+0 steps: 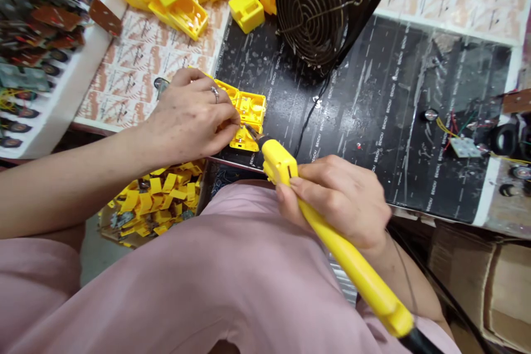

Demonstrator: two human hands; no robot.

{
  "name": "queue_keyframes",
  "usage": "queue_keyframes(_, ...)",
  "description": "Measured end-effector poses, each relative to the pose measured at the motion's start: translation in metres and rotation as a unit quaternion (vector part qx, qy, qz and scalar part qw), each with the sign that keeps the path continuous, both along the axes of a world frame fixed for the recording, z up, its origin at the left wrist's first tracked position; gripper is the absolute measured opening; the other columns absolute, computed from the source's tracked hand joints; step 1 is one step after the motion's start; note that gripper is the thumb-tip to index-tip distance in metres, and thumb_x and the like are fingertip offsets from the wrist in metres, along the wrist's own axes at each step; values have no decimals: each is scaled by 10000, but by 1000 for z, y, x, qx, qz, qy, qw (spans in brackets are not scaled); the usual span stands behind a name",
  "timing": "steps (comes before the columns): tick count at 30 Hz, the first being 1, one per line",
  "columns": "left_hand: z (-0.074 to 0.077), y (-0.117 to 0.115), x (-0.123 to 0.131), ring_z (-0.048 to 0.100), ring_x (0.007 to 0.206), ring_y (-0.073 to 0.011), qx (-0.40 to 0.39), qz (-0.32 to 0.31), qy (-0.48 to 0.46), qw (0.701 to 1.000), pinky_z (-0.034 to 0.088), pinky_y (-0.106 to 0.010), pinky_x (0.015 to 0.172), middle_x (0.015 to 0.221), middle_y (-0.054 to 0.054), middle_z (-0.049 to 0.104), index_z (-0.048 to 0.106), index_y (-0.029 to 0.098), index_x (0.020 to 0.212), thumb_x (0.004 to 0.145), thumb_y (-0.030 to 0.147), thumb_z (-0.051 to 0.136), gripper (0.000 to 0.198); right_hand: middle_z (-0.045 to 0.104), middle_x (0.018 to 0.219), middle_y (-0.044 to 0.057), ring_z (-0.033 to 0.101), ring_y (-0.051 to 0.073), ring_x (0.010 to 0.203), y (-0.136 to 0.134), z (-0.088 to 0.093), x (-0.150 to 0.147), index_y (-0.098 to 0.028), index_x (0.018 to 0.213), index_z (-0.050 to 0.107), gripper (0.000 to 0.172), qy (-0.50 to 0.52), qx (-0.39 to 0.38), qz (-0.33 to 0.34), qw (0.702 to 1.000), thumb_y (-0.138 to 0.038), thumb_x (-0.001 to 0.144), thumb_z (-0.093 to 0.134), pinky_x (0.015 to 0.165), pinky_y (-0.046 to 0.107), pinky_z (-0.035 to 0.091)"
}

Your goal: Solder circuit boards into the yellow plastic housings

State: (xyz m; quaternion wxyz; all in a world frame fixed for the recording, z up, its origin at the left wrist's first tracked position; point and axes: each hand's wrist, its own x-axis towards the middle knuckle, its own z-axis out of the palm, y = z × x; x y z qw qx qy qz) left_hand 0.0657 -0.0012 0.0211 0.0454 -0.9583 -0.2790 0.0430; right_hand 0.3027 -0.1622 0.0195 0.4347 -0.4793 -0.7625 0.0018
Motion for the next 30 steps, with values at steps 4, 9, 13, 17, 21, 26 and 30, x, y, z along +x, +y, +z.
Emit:
queue_keyframes(4, 3, 0, 1, 740, 1074, -284, 27, -15, 26, 999, 551, -515, 1101, 865, -67, 751, 750, 211, 901, 1104, 232, 395, 410, 798, 874, -37, 736, 120, 707, -6, -10, 8, -242, 979, 713, 181, 39, 12, -29, 999, -186, 964, 884, 566, 227, 579)
queue_keyframes(9, 5, -1, 2, 746, 1105, -290, 2, 4, 19, 1000, 543, -524, 1118, 880, -69, 764, 774, 231, 915, 1097, 238, 399, 416, 836, 967, -37, 759, 153, 707, -5, -25, 10, -304, 1430, 741, 485, 79, 44, -45, 995, -178, 978, 862, 588, 278, 612)
queue_keyframes(13, 5, -1, 3, 755, 1104, -294, -3, 8, 22, 1000, 551, -536, 1107, 894, -73, 768, 768, 213, 905, 1093, 234, 396, 417, 864, 1115, -37, 768, 171, 692, -8, -27, 8, -404, 1545, 692, 640, 63, 51, -98, 992, -178, 973, 866, 587, 314, 610)
queue_keyframes(17, 4, 0, 1, 755, 1125, -284, -14, 9, -9, 1000, 547, -535, 1131, 891, -53, 757, 761, 209, 903, 1108, 265, 409, 411, 867, 1068, -27, 776, 189, 700, -10, -23, 5, -381, 1528, 715, 556, 64, 37, -118, 990, -224, 1009, 839, 606, 333, 615)
queue_keyframes(21, 5, -2, 3, 758, 1129, -298, -17, 14, 16, 1000, 546, -548, 1137, 907, -71, 766, 766, 209, 907, 1097, 248, 393, 420, 856, 991, -35, 780, 178, 719, -6, -20, 2, -354, 1468, 753, 450, 70, 35, -109, 991, -267, 1032, 821, 609, 308, 621)
queue_keyframes(26, 6, 2, 2, 739, 1168, -315, -67, 27, -10, 997, 505, -574, 1187, 949, -75, 782, 803, 240, 940, 1116, 288, 379, 461, 853, 993, -33, 790, 174, 722, -3, -22, 4, -338, 1434, 754, 401, 55, 36, -108, 992, -276, 1040, 797, 621, 296, 633)
queue_keyframes(30, 21, 21, -24, 723, 1238, -350, -93, -2, -80, 992, 510, -626, 1183, 1263, -109, 811, 836, 221, 1250, 1161, 417, 371, 512, 853, 970, -15, 767, 166, 688, -9, -32, 21, -321, 1387, 767, 391, 25, 57, -113, 992, -256, 1008, 837, 661, 293, 649)
